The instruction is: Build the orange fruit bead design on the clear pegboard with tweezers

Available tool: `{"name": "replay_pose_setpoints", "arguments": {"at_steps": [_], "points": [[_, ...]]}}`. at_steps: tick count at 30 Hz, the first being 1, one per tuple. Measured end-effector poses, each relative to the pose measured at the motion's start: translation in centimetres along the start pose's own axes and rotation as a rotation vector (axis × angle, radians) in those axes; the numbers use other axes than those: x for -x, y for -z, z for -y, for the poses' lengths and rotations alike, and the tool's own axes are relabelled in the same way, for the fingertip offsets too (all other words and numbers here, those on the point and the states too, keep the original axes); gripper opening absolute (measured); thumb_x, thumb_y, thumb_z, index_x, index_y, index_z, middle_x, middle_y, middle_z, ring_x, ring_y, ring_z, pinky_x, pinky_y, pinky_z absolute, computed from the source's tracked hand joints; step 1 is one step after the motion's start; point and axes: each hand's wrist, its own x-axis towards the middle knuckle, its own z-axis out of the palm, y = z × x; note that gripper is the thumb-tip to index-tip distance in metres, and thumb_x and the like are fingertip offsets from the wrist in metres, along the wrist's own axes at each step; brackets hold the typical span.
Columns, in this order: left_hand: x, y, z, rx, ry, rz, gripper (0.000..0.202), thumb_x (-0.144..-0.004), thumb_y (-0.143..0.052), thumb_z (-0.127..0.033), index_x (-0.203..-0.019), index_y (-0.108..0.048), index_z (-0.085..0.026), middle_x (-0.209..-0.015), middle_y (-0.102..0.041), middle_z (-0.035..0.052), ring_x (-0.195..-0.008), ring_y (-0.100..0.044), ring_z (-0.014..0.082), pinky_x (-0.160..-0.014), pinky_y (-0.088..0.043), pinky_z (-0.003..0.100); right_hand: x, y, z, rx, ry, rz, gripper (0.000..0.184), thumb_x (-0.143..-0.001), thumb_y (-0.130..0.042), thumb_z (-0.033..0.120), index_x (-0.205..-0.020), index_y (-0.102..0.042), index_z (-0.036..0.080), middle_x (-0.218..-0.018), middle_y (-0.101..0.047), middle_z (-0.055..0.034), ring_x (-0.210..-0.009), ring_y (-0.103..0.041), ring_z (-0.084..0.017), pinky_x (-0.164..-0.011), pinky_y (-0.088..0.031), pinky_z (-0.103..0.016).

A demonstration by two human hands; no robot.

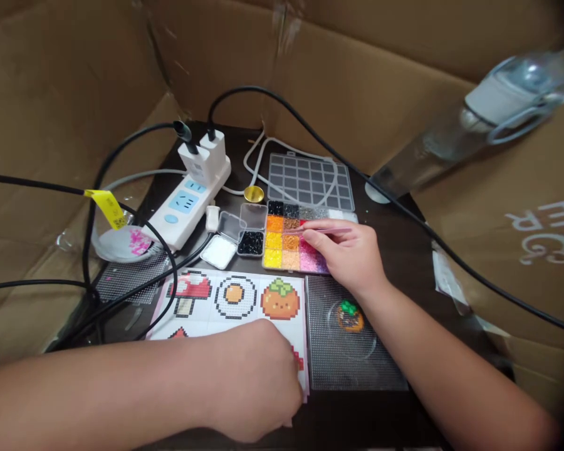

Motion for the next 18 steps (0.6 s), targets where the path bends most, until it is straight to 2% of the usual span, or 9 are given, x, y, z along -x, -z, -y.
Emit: {"name": "replay_pose_setpoints", "arguments": {"at_steps": [8, 18], "points": [[-0.01, 0.25, 0.18, 0.041, -0.003, 0.064, 0.019, -0.084, -0.069, -0.037, -0.073, -0.07, -0.022, -0.062, -0.069, 0.0003, -0.057, -0.063, 0.0202, -0.045, -0.035, 0.035, -0.05, -0.07, 0.09, -0.043, 0.004, 0.003, 0.007, -0.078, -0.076, 0.027, -0.082, -0.079, 0.022, -0.083, -0.079, -0.0018, -0.078, -0.074, -0.019, -0.073, -0.062, -0.032], [0.08, 0.62, 0.27, 0.047, 0.0, 0.032, 0.02, -0.086, -0.067, -0.038, -0.075, -0.071, -0.021, -0.061, -0.069, 0.0011, -0.058, -0.063, 0.0213, -0.046, -0.036, 0.035, -0.25, 0.19, 0.11, -0.068, 0.004, -0.012, 0.008, -0.076, -0.077, 0.028, -0.082, -0.079, 0.023, -0.083, -0.078, -0.0018, -0.079, -0.073, -0.019, -0.074, -0.06, -0.034]]}}
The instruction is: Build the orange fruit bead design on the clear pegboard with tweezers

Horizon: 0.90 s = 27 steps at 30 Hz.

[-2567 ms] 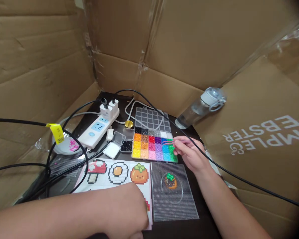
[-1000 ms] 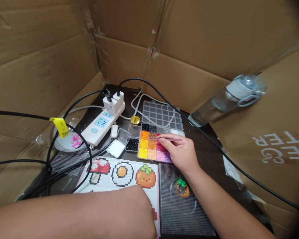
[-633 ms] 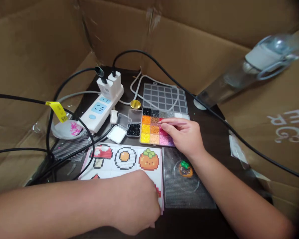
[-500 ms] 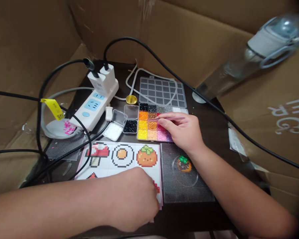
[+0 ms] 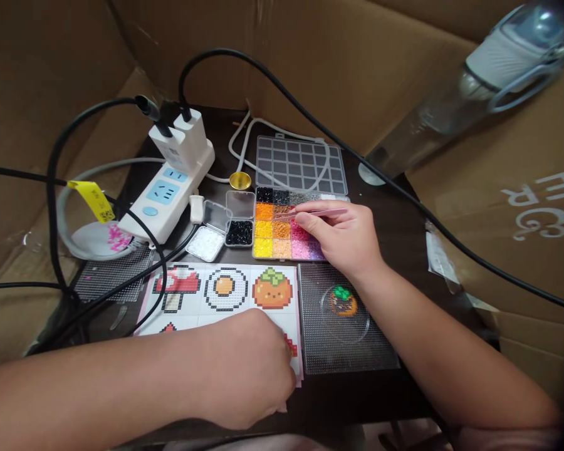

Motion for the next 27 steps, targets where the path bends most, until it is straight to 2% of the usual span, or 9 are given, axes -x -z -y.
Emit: {"name": "replay_pose_setpoints", "arguments": {"at_steps": [13, 17, 19, 22, 24, 27], "points": [[0.1, -0.1, -0.1, -0.045, -0.001, 0.013, 0.024, -0.089, -0.064, -0.04, -0.074, -0.07, -0.023, -0.063, -0.069, -0.0017, -0.058, -0.063, 0.0173, -0.048, -0.034, 0.033, -0.2, 0.3, 0.2, -0.004, 0.032, -0.048, 0.007, -0.078, -0.075, 0.025, -0.083, -0.078, 0.021, -0.086, -0.079, -0.003, -0.082, -0.075, -0.019, -0.077, -0.061, -0.032], [0.1, -0.3, -0.1, -0.033, -0.004, -0.02, 0.023, -0.086, -0.068, -0.039, -0.071, -0.07, -0.022, -0.06, -0.068, -0.0018, -0.055, -0.06, 0.016, -0.048, -0.033, 0.032, -0.6, 0.5, -0.1, 0.003, 0.058, -0.089, 0.008, -0.078, -0.076, 0.025, -0.084, -0.078, 0.021, -0.085, -0.079, -0.0032, -0.079, -0.075, -0.018, -0.075, -0.06, -0.031], [0.0, -1.1, 0.1, -0.03, -0.031, -0.053, 0.024, -0.085, -0.067, -0.038, -0.067, -0.069, -0.022, -0.055, -0.065, -0.0009, -0.05, -0.056, 0.0155, -0.047, -0.033, 0.031, -0.9, 0.7, -0.1, 0.03, 0.046, -0.082, 0.009, -0.078, -0.075, 0.026, -0.084, -0.078, 0.02, -0.085, -0.079, -0.004, -0.079, -0.075, -0.019, -0.074, -0.06, -0.03], [-0.4, -3.2, 0.6, -0.025, -0.076, -0.045, 0.017, -0.073, -0.073, -0.019, -0.058, -0.065, -0.022, -0.048, -0.057, -0.0016, -0.047, -0.05, 0.0152, -0.049, -0.033, 0.029, -1.5, 0.9, -0.1, 0.07, 0.026, -0.05, 0.011, -0.079, -0.074, 0.028, -0.083, -0.078, 0.02, -0.086, -0.079, -0.0052, -0.079, -0.075, -0.02, -0.073, -0.061, -0.031], [-1.0, -4.7, 1.1, -0.043, -0.061, -0.032, 0.017, -0.065, -0.074, -0.012, -0.056, -0.065, -0.023, -0.046, -0.055, -0.0031, -0.049, -0.051, 0.0152, -0.052, -0.034, 0.028, -1.9, 0.9, 0.0, 0.087, 0.017, -0.018, 0.011, -0.079, -0.073, 0.029, -0.083, -0.079, 0.02, -0.087, -0.079, -0.0055, -0.079, -0.075, -0.02, -0.074, -0.061, -0.032], [-2.1, -7.0, 1.6, 0.005, -0.02, -0.011, 0.018, -0.062, -0.071, -0.01, -0.055, -0.065, -0.025, -0.046, -0.052, -0.0045, -0.05, -0.051, 0.0158, -0.055, -0.035, 0.026, -2.1, 0.7, 0.0, 0.078, -0.006, 0.044, 0.012, -0.079, -0.072, 0.03, -0.083, -0.079, 0.021, -0.089, -0.08, -0.0059, -0.082, -0.075, -0.021, -0.078, -0.06, -0.034]]}}
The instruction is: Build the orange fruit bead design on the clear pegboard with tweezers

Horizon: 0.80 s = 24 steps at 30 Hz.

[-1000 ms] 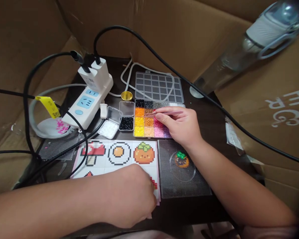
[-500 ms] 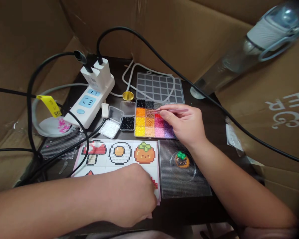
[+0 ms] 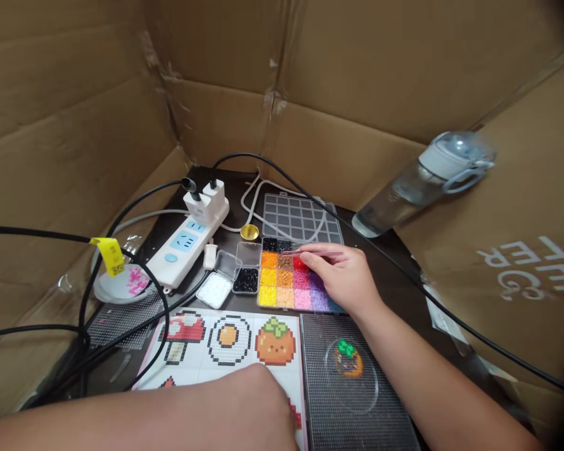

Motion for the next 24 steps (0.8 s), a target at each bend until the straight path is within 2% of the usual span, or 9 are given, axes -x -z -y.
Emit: {"name": "replay_pose_setpoints", "arguments": {"at_steps": [1, 5, 8, 11, 14, 17, 20, 22, 24], "points": [[-0.3, -0.7, 0.1, 0.024, 0.011, -0.016, 0.017, -0.062, -0.069, -0.01, -0.055, -0.065, -0.025, -0.046, -0.052, -0.0049, -0.05, -0.05, 0.0155, -0.055, -0.035, 0.026, 0.0, -0.1, 0.0, -0.012, -0.009, 0.017, 0.012, -0.079, -0.073, 0.03, -0.083, -0.079, 0.021, -0.089, -0.08, -0.006, -0.083, -0.075, -0.021, -0.079, -0.06, -0.035], [-0.8, -2.5, -0.2, 0.064, 0.21, -0.118, 0.018, -0.063, -0.066, -0.01, -0.052, -0.063, -0.024, -0.042, -0.047, -0.0053, -0.046, -0.046, 0.0144, -0.055, -0.034, 0.025, 0.0, -0.4, -0.1, -0.023, -0.036, 0.051, 0.012, -0.077, -0.074, 0.03, -0.082, -0.079, 0.021, -0.089, -0.08, -0.0062, -0.082, -0.075, -0.022, -0.078, -0.06, -0.035], [-0.4, -2.9, -0.6, 0.103, 0.336, -0.188, 0.018, -0.064, -0.066, -0.014, -0.049, -0.061, -0.023, -0.04, -0.044, -0.0049, -0.044, -0.045, 0.0143, -0.055, -0.034, 0.025, 0.0, -0.5, -0.1, 0.002, -0.038, 0.056, 0.011, -0.076, -0.074, 0.03, -0.08, -0.079, 0.021, -0.088, -0.08, -0.006, -0.082, -0.075, -0.022, -0.077, -0.06, -0.035], [-0.1, -2.8, -0.9, 0.127, 0.397, -0.196, 0.021, -0.066, -0.067, -0.017, -0.047, -0.059, -0.022, -0.039, -0.042, -0.0049, -0.044, -0.046, 0.0143, -0.056, -0.034, 0.025, 0.0, -0.5, -0.1, 0.007, -0.042, 0.054, 0.01, -0.075, -0.074, 0.03, -0.079, -0.079, 0.021, -0.087, -0.079, -0.006, -0.081, -0.075, -0.022, -0.077, -0.06, -0.035], [-0.8, -2.6, -0.7, 0.101, 0.383, -0.151, 0.023, -0.066, -0.068, -0.015, -0.046, -0.058, -0.022, -0.039, -0.044, -0.0049, -0.045, -0.047, 0.0137, -0.055, -0.035, 0.025, 0.0, -0.5, -0.1, 0.014, -0.047, 0.053, 0.011, -0.075, -0.074, 0.03, -0.08, -0.079, 0.021, -0.087, -0.079, -0.0064, -0.081, -0.075, -0.022, -0.077, -0.061, -0.036], [-2.1, -2.3, -0.2, 0.05, 0.276, -0.072, 0.022, -0.065, -0.07, -0.013, -0.048, -0.061, -0.022, -0.042, -0.049, -0.0046, -0.047, -0.049, 0.0131, -0.053, -0.036, 0.024, 0.0, -0.6, -0.1, 0.024, -0.045, 0.049, 0.011, -0.075, -0.074, 0.03, -0.08, -0.079, 0.021, -0.087, -0.079, -0.0068, -0.081, -0.075, -0.022, -0.077, -0.061, -0.036], [-2.4, -1.8, 0.1, 0.033, 0.243, -0.068, 0.022, -0.068, -0.073, -0.013, -0.051, -0.063, -0.023, -0.046, -0.054, -0.0044, -0.05, -0.054, 0.013, -0.051, -0.039, 0.023, 0.0, -0.7, 0.0, 0.037, -0.037, 0.041, 0.012, -0.076, -0.073, 0.03, -0.081, -0.079, 0.022, -0.089, -0.079, -0.0068, -0.083, -0.075, -0.022, -0.078, -0.06, -0.036], [-1.7, -1.3, -0.1, 0.045, 0.237, -0.09, 0.019, -0.074, -0.073, -0.018, -0.057, -0.066, -0.024, -0.053, -0.06, -0.0039, -0.056, -0.059, 0.014, -0.053, -0.043, 0.023, 0.1, -0.8, 0.1, 0.04, -0.033, 0.042, 0.012, -0.077, -0.072, 0.031, -0.081, -0.079, 0.022, -0.089, -0.079, -0.0066, -0.083, -0.075, -0.022, -0.079, -0.06, -0.036], [-0.5, -0.7, -0.3, 0.111, 0.199, -0.119, 0.009, -0.083, -0.07, -0.028, -0.076, -0.071, -0.024, -0.074, -0.069, -0.0016, -0.07, -0.065, 0.015, -0.061, -0.052, 0.025, 0.1, -0.9, 0.2, 0.043, -0.034, 0.049, 0.013, -0.077, -0.072, 0.032, -0.081, -0.079, 0.022, -0.089, -0.079, -0.0065, -0.084, -0.075, -0.022, -0.079, -0.06, -0.037]]}}
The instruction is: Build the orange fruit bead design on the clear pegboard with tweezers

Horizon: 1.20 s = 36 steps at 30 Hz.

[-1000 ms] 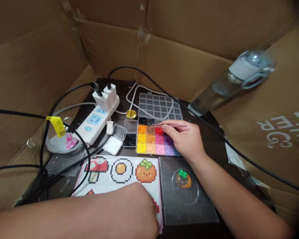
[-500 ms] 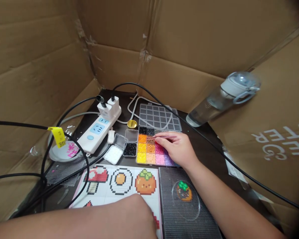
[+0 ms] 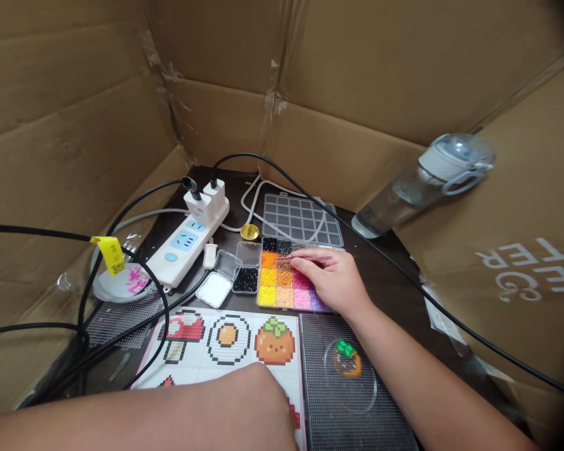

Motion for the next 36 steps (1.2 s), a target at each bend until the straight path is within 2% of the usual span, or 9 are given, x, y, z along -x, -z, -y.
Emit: {"name": "replay_pose_setpoints", "arguments": {"at_steps": [2, 4, 10, 12, 15, 19, 23, 28, 36], "points": [[1.2, 0.9, 0.0, 0.015, 0.0, -0.016, 0.023, -0.094, -0.059, -0.037, -0.107, -0.066, -0.019, -0.107, -0.068, 0.0058, -0.089, -0.065, 0.0162, -0.079, -0.057, 0.035, 0.0, -0.1, 0.0, 0.004, -0.003, 0.006, 0.013, -0.076, -0.072, 0.032, -0.081, -0.079, 0.022, -0.089, -0.079, -0.0065, -0.084, -0.075, -0.022, -0.08, -0.06, -0.037], [2.0, 1.6, -0.1, 0.027, -0.001, -0.025, 0.031, -0.096, -0.056, -0.038, -0.12, -0.061, -0.019, -0.124, -0.062, 0.0093, -0.103, -0.063, 0.0197, -0.088, -0.056, 0.041, 0.0, -0.1, 0.0, 0.005, -0.005, 0.01, 0.013, -0.077, -0.072, 0.032, -0.081, -0.079, 0.022, -0.089, -0.079, -0.0065, -0.084, -0.075, -0.022, -0.08, -0.06, -0.038], [2.4, 2.6, -0.1, 0.027, -0.031, 0.001, 0.033, -0.096, -0.057, -0.038, -0.124, -0.059, -0.02, -0.128, -0.06, 0.0096, -0.107, -0.062, 0.021, -0.091, -0.056, 0.043, 0.1, -0.1, 0.0, -0.015, -0.024, 0.019, 0.011, -0.077, -0.072, 0.03, -0.081, -0.079, 0.023, -0.089, -0.08, -0.0056, -0.084, -0.075, -0.022, -0.079, -0.06, -0.037], [2.4, 2.6, 0.0, 0.02, -0.047, 0.019, 0.028, -0.096, -0.057, -0.037, -0.117, -0.063, -0.019, -0.119, -0.064, 0.0084, -0.099, -0.064, 0.0188, -0.086, -0.057, 0.039, 0.1, -0.1, 0.1, -0.024, -0.025, 0.018, 0.01, -0.077, -0.072, 0.03, -0.08, -0.079, 0.023, -0.088, -0.08, -0.0055, -0.083, -0.075, -0.022, -0.077, -0.06, -0.036], [2.0, 2.3, 0.1, -0.005, -0.083, 0.066, 0.006, -0.082, -0.071, -0.023, -0.078, -0.068, -0.019, -0.077, -0.069, 0.0015, -0.066, -0.063, 0.0141, -0.061, -0.052, 0.027, 0.1, -0.1, 0.2, -0.027, -0.028, 0.016, 0.01, -0.076, -0.073, 0.03, -0.079, -0.079, 0.023, -0.087, -0.08, -0.0057, -0.082, -0.075, -0.022, -0.076, -0.06, -0.036], [0.5, 1.4, 0.0, -0.117, -0.172, 0.162, 0.031, -0.057, -0.075, -0.006, -0.045, -0.048, -0.019, -0.038, -0.045, -0.0048, -0.034, -0.041, 0.01, -0.039, -0.028, 0.026, 0.1, -0.1, 0.2, -0.029, -0.042, 0.017, 0.011, -0.076, -0.073, 0.03, -0.08, -0.079, 0.022, -0.088, -0.08, -0.0061, -0.083, -0.075, -0.022, -0.076, -0.06, -0.036], [-0.1, 1.2, -0.1, -0.19, -0.144, 0.23, 0.035, -0.056, -0.074, -0.007, -0.042, -0.044, -0.018, -0.035, -0.041, -0.0057, -0.03, -0.034, 0.0093, -0.038, -0.023, 0.027, 0.1, -0.1, 0.2, -0.021, -0.042, 0.016, 0.011, -0.076, -0.072, 0.029, -0.08, -0.079, 0.022, -0.088, -0.08, -0.0059, -0.083, -0.075, -0.022, -0.076, -0.06, -0.035], [1.5, 2.7, -0.1, -0.137, -0.183, 0.028, 0.023, -0.071, -0.07, -0.015, -0.053, -0.056, -0.021, -0.045, -0.052, -0.0038, -0.041, -0.045, 0.0124, -0.046, -0.029, 0.029, 0.1, -0.3, 0.2, -0.027, -0.034, 0.016, 0.01, -0.076, -0.072, 0.028, -0.079, -0.079, 0.022, -0.087, -0.08, -0.0056, -0.082, -0.075, -0.021, -0.075, -0.06, -0.035], [1.5, 2.4, -0.3, -0.176, -0.136, 0.026, 0.03, -0.067, -0.072, -0.009, -0.047, -0.052, -0.02, -0.04, -0.047, -0.0045, -0.036, -0.04, 0.0108, -0.045, -0.029, 0.028, 0.1, -0.3, 0.2, -0.021, -0.024, 0.01, 0.01, -0.076, -0.072, 0.03, -0.078, -0.079, 0.023, -0.086, -0.079, -0.0055, -0.081, -0.075, -0.021, -0.074, -0.061, -0.035]]}}
